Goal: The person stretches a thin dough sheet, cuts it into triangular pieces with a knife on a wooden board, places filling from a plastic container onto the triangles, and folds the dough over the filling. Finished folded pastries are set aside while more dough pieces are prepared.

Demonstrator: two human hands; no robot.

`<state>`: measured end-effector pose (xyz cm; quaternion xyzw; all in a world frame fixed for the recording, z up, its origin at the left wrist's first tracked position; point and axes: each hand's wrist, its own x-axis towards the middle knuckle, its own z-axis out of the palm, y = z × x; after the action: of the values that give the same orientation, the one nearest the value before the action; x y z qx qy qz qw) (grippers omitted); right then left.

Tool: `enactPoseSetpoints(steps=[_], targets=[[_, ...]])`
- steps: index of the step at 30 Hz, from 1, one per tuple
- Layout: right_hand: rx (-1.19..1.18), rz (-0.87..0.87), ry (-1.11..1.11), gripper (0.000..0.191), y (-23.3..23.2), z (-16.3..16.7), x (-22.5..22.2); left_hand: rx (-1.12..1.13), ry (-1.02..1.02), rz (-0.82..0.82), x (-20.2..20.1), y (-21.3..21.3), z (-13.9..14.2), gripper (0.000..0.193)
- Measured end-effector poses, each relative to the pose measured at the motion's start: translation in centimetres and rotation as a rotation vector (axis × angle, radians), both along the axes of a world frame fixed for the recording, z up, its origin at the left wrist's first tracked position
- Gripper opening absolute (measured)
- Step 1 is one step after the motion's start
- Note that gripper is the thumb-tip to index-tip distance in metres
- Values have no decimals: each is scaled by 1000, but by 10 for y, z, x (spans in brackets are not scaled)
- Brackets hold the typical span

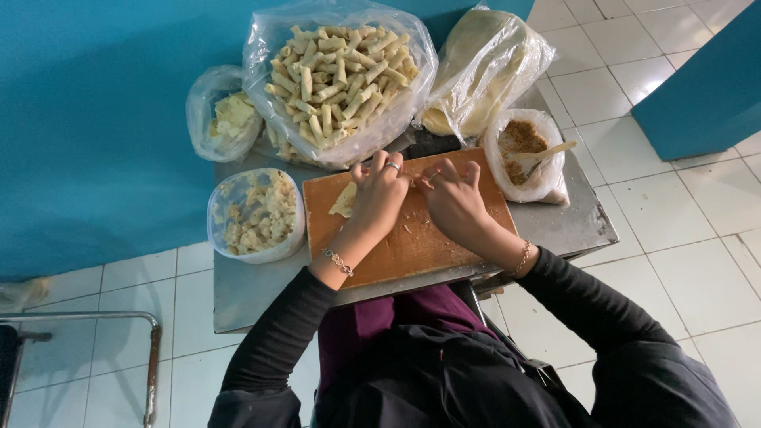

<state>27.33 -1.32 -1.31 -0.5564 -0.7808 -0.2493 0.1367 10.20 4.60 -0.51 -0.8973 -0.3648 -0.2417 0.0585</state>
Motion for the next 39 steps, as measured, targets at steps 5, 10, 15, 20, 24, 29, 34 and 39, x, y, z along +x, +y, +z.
enactPoseSetpoints(steps=[5, 10, 15, 20, 24, 29, 34, 39], targets=[[-86, 11, 152, 27, 0, 2, -1, 80, -70, -51, -4, 2, 0, 12], [-74, -6, 87, 31, 9, 1, 1, -51, -61, 97, -16, 14, 8, 29], [-104, 15, 106, 21, 27, 1, 3, -3, -80, 154, -46, 15, 13, 13], [-176, -25, 133, 19, 37, 1, 0, -59, -84, 213, -50, 15, 9, 23], [-70, -13, 97, 20, 40, -2, -1, -22, -46, 221, -42, 18, 1, 14], [20, 1, 35, 18, 41, -4, 0, 106, 8, 223, -34, 18, 3, 8], [-69, 8, 178, 17, 39, 16, 0, 158, -157, 153, -32, 7, 31, 15], [-256, 169, 487, 17, 39, 55, 1, 192, -258, 105, -43, 29, 65, 14]])
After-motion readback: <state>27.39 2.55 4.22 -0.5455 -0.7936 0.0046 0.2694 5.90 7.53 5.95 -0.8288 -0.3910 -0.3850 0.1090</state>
